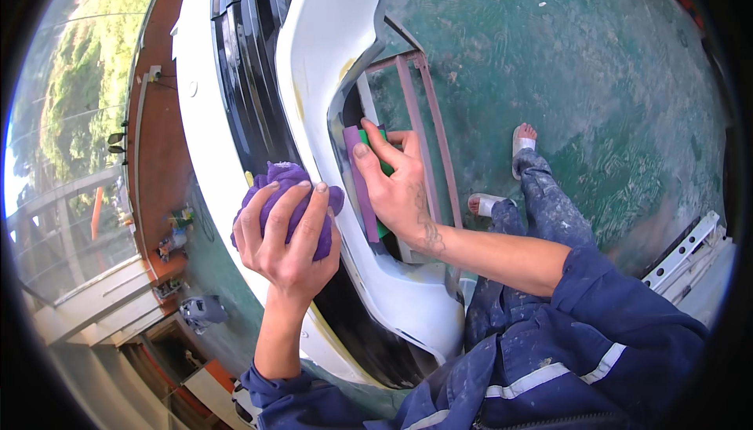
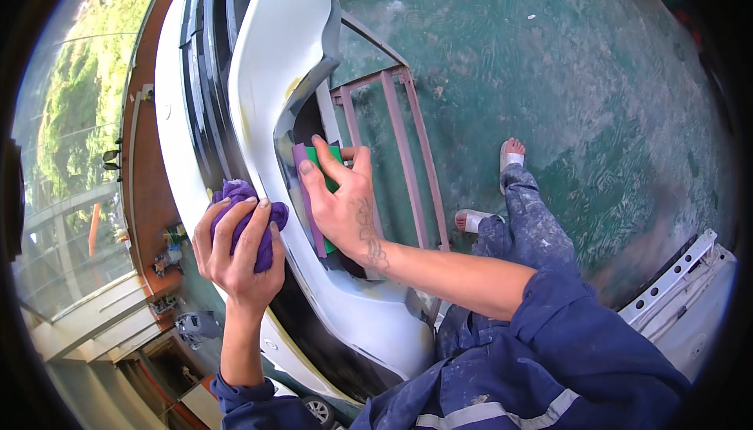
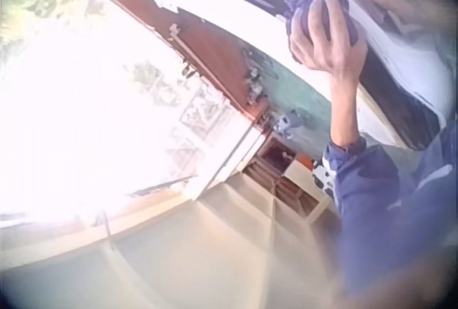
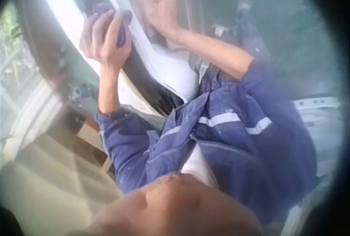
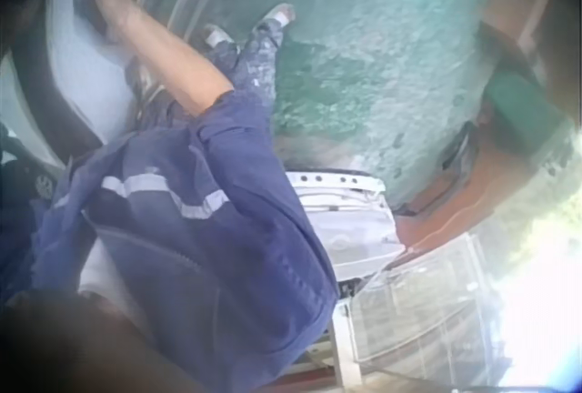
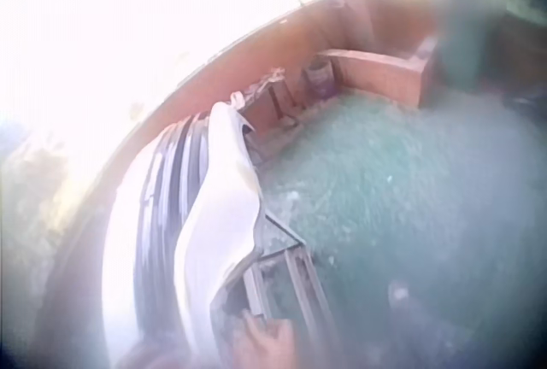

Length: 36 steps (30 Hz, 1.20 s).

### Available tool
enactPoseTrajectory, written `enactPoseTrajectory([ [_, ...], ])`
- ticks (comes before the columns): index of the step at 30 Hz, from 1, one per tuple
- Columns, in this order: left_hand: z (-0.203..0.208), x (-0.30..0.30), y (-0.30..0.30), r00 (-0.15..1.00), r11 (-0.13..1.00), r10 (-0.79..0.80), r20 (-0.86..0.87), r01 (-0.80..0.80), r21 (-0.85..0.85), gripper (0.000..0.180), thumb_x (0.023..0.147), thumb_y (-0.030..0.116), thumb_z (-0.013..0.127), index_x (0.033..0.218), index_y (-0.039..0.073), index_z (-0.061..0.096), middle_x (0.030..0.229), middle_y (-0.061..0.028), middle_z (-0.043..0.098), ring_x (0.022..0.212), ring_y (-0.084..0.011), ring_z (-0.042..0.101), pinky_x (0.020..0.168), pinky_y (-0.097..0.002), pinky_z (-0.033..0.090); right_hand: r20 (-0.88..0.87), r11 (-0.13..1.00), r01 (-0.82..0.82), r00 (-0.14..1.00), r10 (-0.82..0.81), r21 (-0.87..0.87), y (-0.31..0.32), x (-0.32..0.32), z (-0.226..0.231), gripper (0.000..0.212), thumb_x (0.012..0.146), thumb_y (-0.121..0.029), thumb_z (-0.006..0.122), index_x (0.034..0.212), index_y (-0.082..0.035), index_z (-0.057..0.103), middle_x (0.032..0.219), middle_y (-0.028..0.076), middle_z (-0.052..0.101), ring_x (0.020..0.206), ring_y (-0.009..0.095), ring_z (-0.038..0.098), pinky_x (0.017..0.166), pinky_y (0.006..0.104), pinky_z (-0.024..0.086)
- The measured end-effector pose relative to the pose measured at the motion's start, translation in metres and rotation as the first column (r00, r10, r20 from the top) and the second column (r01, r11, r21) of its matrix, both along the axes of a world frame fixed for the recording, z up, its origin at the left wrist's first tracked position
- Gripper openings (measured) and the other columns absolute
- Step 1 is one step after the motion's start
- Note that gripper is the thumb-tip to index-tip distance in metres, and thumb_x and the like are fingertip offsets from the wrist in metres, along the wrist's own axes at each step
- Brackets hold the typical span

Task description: The person sands a white car bumper with a green sanding block while wiping the surface with a purple cloth. The person moves along the bumper, sanding different sections and wiping away dust.

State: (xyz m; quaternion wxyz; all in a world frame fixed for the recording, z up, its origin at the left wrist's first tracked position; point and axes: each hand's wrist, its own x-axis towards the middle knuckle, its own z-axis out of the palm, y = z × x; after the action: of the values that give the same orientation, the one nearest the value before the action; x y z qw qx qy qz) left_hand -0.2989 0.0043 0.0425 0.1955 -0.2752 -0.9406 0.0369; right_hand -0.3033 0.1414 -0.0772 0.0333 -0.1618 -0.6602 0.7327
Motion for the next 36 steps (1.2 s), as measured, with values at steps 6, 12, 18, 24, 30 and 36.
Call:
enactPoseTrajectory([
  [6,-0.001,0.008,-0.003,1.000,1.000,-0.002,0.000,0.002,0.027,0.028,0.063,0.014,0.080,0.091,0.018,0.083,0.098,0.0013,0.075,0.108,-0.0310,0.071,0.100,-0.0476,0.050,-0.003,0.998,-0.044,0.999,0.044,-0.038,-0.007,0.043,0.012,0.049,0.106,-0.026,0.073,0.149,-0.001,0.071,0.119,0.025,0.058,0.113,0.036,0.061,0.099,0.0420,0.051],
  [12,-0.003,0.006,0.004,1.000,0.998,-0.003,-0.009,0.003,0.062,0.029,0.063,0.004,0.072,0.091,0.011,0.077,0.097,-0.0048,0.077,0.107,-0.0356,0.070,0.096,-0.0478,0.055,0.284,0.995,-0.063,0.955,0.083,-0.078,-0.004,0.018,0.018,0.063,0.107,-0.042,0.071,0.150,0.004,0.067,0.107,0.024,0.055,0.104,0.036,0.058,0.096,0.0422,0.051],
  [18,0.004,0.007,0.005,1.000,0.997,-0.001,-0.019,0.003,0.081,0.029,0.063,0.004,0.072,0.091,0.011,0.077,0.095,-0.0056,0.076,0.105,-0.0363,0.070,0.095,-0.0480,0.055,0.311,0.990,-0.058,0.946,0.097,-0.131,-0.010,0.004,0.024,0.063,0.107,-0.051,0.069,0.147,-0.003,0.072,0.105,0.024,0.053,0.102,0.034,0.055,0.091,0.0423,0.051],
  [24,0.005,-0.002,0.002,0.999,0.997,-0.010,0.044,0.007,0.079,0.023,0.064,0.006,0.071,0.087,0.010,0.075,0.090,-0.0064,0.074,0.101,-0.0356,0.070,0.093,-0.0470,0.054,0.177,0.996,-0.080,0.982,0.072,0.038,-0.012,0.050,0.014,0.052,0.105,-0.038,0.075,0.143,-0.003,0.074,0.093,0.019,0.055,0.099,0.032,0.047,0.087,0.0426,0.048],
  [30,0.008,-0.013,0.004,0.997,0.996,-0.017,0.071,0.010,0.092,0.020,0.064,0.008,0.070,0.084,0.009,0.074,0.088,-0.0074,0.073,0.099,-0.0355,0.067,0.093,-0.0480,0.054,0.137,0.997,0.026,0.990,-0.016,-0.073,-0.009,-0.008,0.025,0.054,0.105,-0.039,0.077,0.141,0.000,0.074,0.092,0.019,0.049,0.097,0.030,0.045,0.085,0.0411,0.046],
  [36,0.009,-0.007,0.003,0.999,0.995,-0.005,0.042,0.001,0.095,0.019,0.065,0.009,0.071,0.083,0.009,0.075,0.087,-0.0061,0.073,0.100,-0.0353,0.068,0.094,-0.0481,0.054,0.128,1.000,-0.015,0.992,0.017,-0.024,-0.009,0.043,0.030,0.051,0.101,-0.036,0.080,0.136,0.001,0.077,0.092,0.017,0.049,0.097,0.029,0.044,0.083,0.0426,0.045],
])
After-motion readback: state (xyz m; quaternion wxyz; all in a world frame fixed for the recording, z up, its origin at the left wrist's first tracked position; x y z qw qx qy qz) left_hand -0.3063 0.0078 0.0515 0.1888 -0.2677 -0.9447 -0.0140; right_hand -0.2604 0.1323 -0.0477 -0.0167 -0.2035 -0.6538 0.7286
